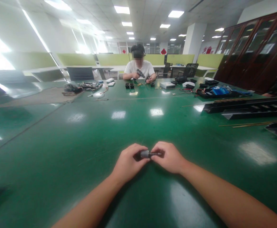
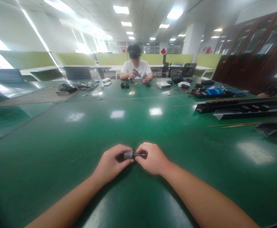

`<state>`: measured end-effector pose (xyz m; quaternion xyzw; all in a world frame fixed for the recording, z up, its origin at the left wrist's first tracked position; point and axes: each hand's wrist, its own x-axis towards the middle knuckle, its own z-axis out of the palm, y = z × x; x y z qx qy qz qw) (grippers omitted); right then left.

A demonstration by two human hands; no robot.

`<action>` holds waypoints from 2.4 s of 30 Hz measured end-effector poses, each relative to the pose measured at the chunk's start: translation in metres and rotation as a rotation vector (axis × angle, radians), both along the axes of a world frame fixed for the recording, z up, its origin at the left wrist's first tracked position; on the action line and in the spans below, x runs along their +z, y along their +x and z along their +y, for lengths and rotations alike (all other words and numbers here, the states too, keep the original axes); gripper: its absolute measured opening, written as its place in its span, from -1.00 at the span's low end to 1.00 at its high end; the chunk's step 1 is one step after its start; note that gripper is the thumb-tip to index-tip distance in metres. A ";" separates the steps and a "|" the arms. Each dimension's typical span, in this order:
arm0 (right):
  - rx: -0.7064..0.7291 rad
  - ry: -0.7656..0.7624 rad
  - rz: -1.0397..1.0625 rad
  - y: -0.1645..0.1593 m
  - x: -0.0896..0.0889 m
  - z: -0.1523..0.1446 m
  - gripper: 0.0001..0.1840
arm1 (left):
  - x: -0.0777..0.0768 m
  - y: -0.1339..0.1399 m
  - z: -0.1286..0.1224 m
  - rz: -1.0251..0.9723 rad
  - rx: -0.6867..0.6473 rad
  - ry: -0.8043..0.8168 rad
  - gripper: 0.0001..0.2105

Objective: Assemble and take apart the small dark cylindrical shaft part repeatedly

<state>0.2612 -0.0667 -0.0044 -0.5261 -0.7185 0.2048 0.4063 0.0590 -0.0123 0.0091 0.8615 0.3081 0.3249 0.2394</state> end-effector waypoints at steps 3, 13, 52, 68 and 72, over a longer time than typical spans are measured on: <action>0.003 -0.001 0.003 0.000 0.000 0.000 -0.90 | 0.000 0.000 0.000 0.006 0.003 0.001 -0.82; -0.010 -0.005 0.006 0.000 0.000 0.000 -0.91 | 0.000 0.000 0.000 0.004 -0.003 -0.021 -0.83; -0.079 0.027 0.017 0.001 0.005 -0.001 -0.95 | 0.000 -0.008 0.006 -0.020 0.076 0.004 -0.76; -0.135 0.038 0.009 0.001 0.007 -0.002 -0.95 | 0.001 -0.011 0.009 -0.022 0.103 0.057 -0.76; -0.149 0.042 0.007 0.003 0.009 -0.002 -0.95 | 0.000 -0.014 0.011 -0.004 0.116 0.047 -0.76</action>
